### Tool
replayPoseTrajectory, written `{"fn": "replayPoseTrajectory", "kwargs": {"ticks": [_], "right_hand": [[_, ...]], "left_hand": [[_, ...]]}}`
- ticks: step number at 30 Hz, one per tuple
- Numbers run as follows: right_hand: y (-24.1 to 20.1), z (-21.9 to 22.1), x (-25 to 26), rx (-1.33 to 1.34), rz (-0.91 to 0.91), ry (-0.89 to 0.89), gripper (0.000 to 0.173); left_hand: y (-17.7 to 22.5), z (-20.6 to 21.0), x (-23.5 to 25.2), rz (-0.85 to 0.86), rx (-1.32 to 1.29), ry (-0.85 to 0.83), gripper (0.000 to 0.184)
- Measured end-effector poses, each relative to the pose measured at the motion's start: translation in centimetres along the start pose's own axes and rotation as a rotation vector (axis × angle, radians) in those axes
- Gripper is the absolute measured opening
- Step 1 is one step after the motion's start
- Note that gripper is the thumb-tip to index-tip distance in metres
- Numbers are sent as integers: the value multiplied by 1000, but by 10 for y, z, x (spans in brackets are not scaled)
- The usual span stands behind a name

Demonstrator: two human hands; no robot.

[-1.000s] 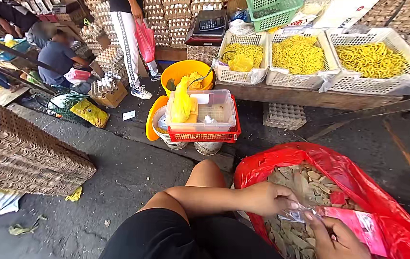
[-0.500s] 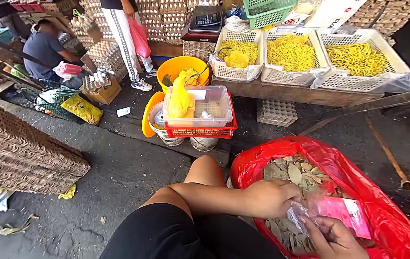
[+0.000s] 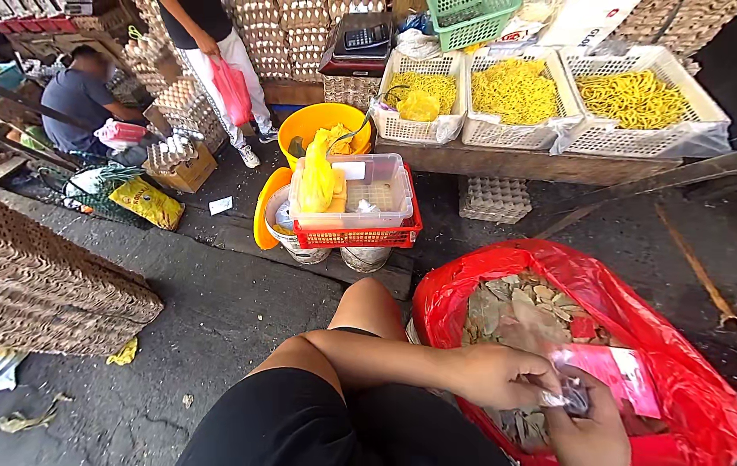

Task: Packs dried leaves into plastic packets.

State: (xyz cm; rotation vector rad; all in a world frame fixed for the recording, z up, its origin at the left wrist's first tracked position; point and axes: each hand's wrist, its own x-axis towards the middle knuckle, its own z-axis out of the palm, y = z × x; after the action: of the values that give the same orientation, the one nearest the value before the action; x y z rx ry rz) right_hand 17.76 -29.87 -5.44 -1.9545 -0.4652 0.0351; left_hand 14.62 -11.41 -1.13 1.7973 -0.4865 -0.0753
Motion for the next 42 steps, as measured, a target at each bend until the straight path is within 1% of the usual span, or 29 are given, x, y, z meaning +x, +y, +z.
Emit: {"fn": "replayPoseTrajectory", "kwargs": {"ticks": [2, 4, 5, 7, 8, 10, 11, 12, 14, 15, 16, 18, 19, 20, 21, 22, 23, 24, 26, 28, 29, 30, 32, 33, 35, 36, 38, 39, 42], "right_hand": [[7, 1, 1, 114, 1, 39, 43], [12, -2, 1, 403, 52, 22, 34], [11, -4, 1, 584, 87, -5, 36], [7, -11, 0, 907, 97, -134, 38], [8, -17, 1, 1026, 78, -269, 34], [13, -27, 4, 1132, 50, -541, 31], [16, -27, 5, 1165, 41, -613, 30], [20, -25, 5, 1181, 44, -624, 27], [28, -19, 6, 1170, 59, -526, 26], [30, -17, 8, 1172, 70, -467, 25], [30, -16, 9, 1178, 100, -400, 23], [22, -19, 11, 1128, 204, -234, 18], [18, -19, 11, 1071, 255, -142, 20], [15, -20, 12, 998, 292, -74, 23], [14, -21, 13, 916, 299, -45, 25], [14, -22, 12, 846, 281, -46, 25], [13, -21, 9, 798, 259, -68, 24], [10, -18, 4, 754, 239, -101, 24], [3, -8, -5, 665, 166, -185, 27], [2, 3, -10, 568, 126, -224, 35], [2, 8, -11, 507, 173, -202, 36], [3, 11, -9, 450, 240, -153, 35], [8, 12, -2, 385, 371, -34, 37], [14, 12, 2, 373, 418, 14, 41], [25, 12, 5, 356, 433, 58, 51], [28, 12, 4, 327, 386, 41, 53], [32, 11, 5, 265, 246, -33, 47], [33, 7, 9, 243, 229, -79, 44], [46, -10, 28, 145, 368, -225, 40]], "left_hand": [[7, -5, 3, -122, -222, -98, 18], [7, -6, 5, -188, -417, -104, 17], [3, -5, 6, -201, -493, -81, 17], [-7, -2, 8, -265, -653, -5, 19], [-12, 0, 9, -305, -743, 39, 20], [-20, 0, 12, -324, -955, 85, 24], [-22, -1, 11, -295, -1049, 57, 26], [-23, -2, 10, -251, -1115, -5, 28], [-19, -2, 6, -191, -1133, -126, 32], [-17, -2, 5, -191, -1078, -152, 33], [-15, -3, 4, -198, -990, -130, 32], [-16, -7, 7, -189, -663, 41, 24], [-19, -11, 8, -156, -447, 131, 27], [-26, -15, 8, -92, -230, 183, 42], [-32, -19, 7, -26, -36, 191, 57], [-33, -22, 7, 27, 127, 164, 64], [-31, -21, 6, 49, 258, 119, 60], [-30, -17, 5, 51, 354, 85, 49], [-33, -8, 6, 14, 461, 116, 20], [-41, -7, 8, -11, 517, 239, 14], [-45, -6, 9, -2, 521, 286, 14], [-45, -4, 8, 18, 482, 290, 14], [-43, 1, 2, 92, 365, 178, 13], [-43, 1, 0, 140, 391, 112, 16], [-45, -1, -2, 190, 590, 101, 20], [-48, -3, -3, 175, 682, 131, 22], [-53, -9, -5, 110, 809, 191, 25], [-55, -14, -6, 75, 849, 224, 27], [-57, -35, -16, -34, 861, 302, 31]]}}
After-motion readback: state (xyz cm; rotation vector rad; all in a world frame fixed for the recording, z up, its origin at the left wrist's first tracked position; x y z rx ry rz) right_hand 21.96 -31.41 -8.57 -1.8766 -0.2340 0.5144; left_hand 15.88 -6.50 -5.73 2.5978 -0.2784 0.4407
